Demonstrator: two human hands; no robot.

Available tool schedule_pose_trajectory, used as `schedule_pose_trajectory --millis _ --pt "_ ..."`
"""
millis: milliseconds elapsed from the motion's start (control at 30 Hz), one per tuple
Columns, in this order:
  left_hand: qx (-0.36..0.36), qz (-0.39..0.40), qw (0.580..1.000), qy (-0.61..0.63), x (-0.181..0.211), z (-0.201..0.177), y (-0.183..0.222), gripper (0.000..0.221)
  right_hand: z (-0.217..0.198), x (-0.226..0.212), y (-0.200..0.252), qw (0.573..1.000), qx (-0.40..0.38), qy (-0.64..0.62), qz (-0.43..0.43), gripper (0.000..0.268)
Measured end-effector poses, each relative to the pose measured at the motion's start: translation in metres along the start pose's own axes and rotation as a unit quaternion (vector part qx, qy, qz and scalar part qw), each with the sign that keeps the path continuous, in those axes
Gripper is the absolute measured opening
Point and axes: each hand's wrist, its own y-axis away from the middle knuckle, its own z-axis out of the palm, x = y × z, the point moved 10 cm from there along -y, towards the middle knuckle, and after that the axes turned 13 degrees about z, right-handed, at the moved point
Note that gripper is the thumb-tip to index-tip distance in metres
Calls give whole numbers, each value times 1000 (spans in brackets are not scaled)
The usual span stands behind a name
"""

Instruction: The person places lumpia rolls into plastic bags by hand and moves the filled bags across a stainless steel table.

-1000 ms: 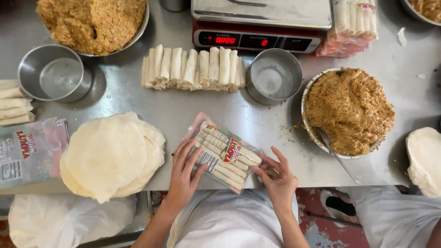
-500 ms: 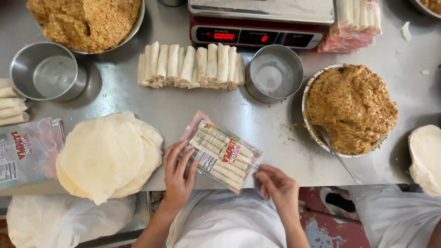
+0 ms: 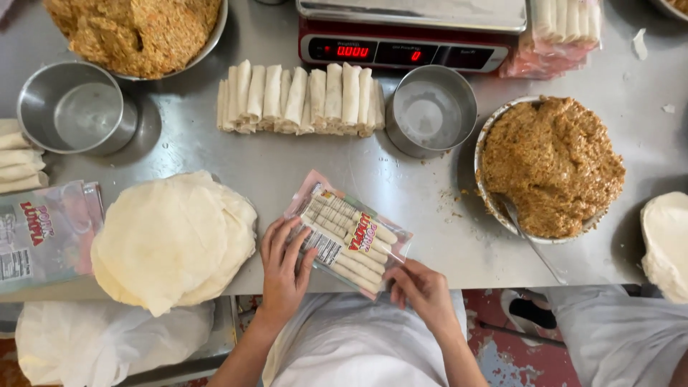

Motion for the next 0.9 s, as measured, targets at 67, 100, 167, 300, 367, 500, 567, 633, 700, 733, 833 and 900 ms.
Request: schedule_pose_trajectory --millis 67,100,167,300,367,500,567,633,700,733,833,900 --pt "-29 -12 999 -13 -4 5 1 40 -20 -4 13 987 102 -117 36 41" --pt "-27 -12 999 -14 -3 4 1 40 -22 2 13 988 100 -116 35 41" --pt "-47 -25 998 -14 -6 9 1 41 -5 8 7 991 -17 -126 29 46" --pt "-47 -24 998 -16 -5 9 3 40 -5 15 11 987 17 -112 115 55" --pt "-40 -37 999 1 -9 9 9 41 -6 6 25 975 48 -180 119 50" --pt "-26 -35 999 9 -9 8 6 42 5 29 11 959 42 -246 136 57" --pt "-19 -38 999 13 -6 4 2 40 14 20 7 974 10 -213 75 53" --pt "-22 -42 999 18 -7 5 3 40 5 16 12 986 29 -158 54 51" --pt "-23 -43 999 24 -7 5 3 40 -1 6 13 993 48 -102 29 50" --pt "-19 -45 999 24 -7 4 2 40 -4 5 9 995 66 -62 49 37" --pt "13 -53 998 34 -4 0 2 43 7 1 -7 996 26 -55 68 39" --pt "46 -57 996 42 -3 -5 10 46 18 -17 -4 994 -34 -84 59 48"
